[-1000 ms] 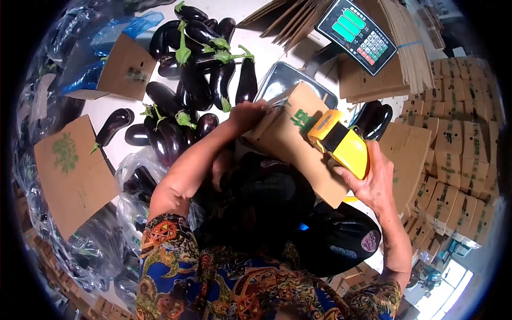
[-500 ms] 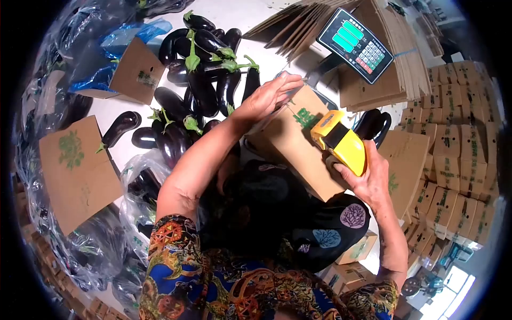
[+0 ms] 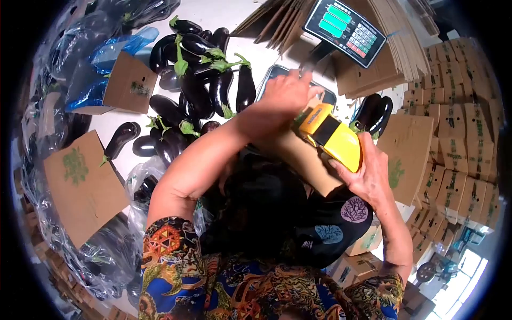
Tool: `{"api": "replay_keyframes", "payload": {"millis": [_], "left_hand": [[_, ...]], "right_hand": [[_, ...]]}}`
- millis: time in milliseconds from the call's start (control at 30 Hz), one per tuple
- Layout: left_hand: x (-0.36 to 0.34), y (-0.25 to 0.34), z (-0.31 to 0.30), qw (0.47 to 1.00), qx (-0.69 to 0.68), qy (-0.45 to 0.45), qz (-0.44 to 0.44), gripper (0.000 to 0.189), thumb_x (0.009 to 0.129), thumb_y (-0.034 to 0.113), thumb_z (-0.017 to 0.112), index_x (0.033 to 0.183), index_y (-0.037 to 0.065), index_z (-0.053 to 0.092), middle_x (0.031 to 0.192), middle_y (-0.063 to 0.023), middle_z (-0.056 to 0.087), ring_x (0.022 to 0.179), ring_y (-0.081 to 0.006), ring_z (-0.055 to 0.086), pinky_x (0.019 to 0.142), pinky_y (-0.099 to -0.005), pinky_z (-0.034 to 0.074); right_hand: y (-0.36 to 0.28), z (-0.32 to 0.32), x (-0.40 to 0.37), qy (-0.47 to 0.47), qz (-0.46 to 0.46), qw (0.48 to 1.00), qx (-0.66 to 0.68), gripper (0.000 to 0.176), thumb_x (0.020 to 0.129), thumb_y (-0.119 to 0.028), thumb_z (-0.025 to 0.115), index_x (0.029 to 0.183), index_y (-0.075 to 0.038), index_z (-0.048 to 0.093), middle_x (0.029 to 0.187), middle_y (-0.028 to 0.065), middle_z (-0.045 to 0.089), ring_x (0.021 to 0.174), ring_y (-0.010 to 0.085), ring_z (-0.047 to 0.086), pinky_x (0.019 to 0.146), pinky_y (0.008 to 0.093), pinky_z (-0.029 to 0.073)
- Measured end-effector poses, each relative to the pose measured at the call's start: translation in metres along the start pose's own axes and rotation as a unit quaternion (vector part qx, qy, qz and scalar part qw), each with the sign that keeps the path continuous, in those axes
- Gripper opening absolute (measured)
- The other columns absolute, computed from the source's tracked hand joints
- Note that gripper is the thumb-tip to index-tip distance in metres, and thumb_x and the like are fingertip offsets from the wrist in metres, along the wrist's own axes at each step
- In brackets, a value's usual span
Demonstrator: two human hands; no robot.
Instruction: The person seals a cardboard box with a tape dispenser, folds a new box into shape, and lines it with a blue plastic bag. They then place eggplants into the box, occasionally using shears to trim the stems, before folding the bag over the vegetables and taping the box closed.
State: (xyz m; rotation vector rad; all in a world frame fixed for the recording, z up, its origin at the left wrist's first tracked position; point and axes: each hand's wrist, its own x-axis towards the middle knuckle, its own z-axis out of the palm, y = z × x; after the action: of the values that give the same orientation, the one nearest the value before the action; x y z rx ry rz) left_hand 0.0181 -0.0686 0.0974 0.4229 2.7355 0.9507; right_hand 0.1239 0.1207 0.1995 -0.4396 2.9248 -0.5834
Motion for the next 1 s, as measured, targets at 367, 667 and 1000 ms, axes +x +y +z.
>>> {"api": "replay_keyframes", "payload": {"millis": [367,667,1000], "left_hand": [[0.016,0.003,0.008,0.985,0.171,0.002,-0.011,0.055,0.098,0.052,0.032,0.120,0.006,0.053,0.085,-0.0238,0.066,0.082,-0.0411,0.065,0.075,-0.0509,0.052],[0.014,-0.011,0.012,0.969,0.215,0.082,0.095,0.044,0.097,0.043,0.039,0.098,0.004,0.060,0.079,-0.0271,0.064,0.080,-0.0452,0.062,0.073,-0.0522,0.049],[0.013,-0.001,0.006,0.984,0.163,0.064,0.029,0.047,0.096,0.046,0.039,0.109,0.007,0.063,0.083,-0.0234,0.065,0.081,-0.0422,0.063,0.073,-0.0466,0.048]], "right_hand": [[0.053,-0.030,-0.074,-0.010,0.062,0.998,0.006,0.045,0.073,-0.035,0.075,0.095,-0.004,0.051,0.078,0.0188,0.062,0.072,0.0363,0.064,0.066,0.0432,0.051],[0.120,-0.002,-0.141,0.011,0.106,0.993,0.050,0.045,0.075,-0.033,0.072,0.102,-0.006,0.050,0.087,0.0192,0.062,0.081,0.0382,0.063,0.070,0.0420,0.051],[0.168,0.068,-0.147,0.036,0.117,0.970,0.210,0.043,0.072,-0.010,0.076,0.103,-0.006,0.047,0.091,0.0193,0.062,0.087,0.0382,0.062,0.075,0.0381,0.051]]}}
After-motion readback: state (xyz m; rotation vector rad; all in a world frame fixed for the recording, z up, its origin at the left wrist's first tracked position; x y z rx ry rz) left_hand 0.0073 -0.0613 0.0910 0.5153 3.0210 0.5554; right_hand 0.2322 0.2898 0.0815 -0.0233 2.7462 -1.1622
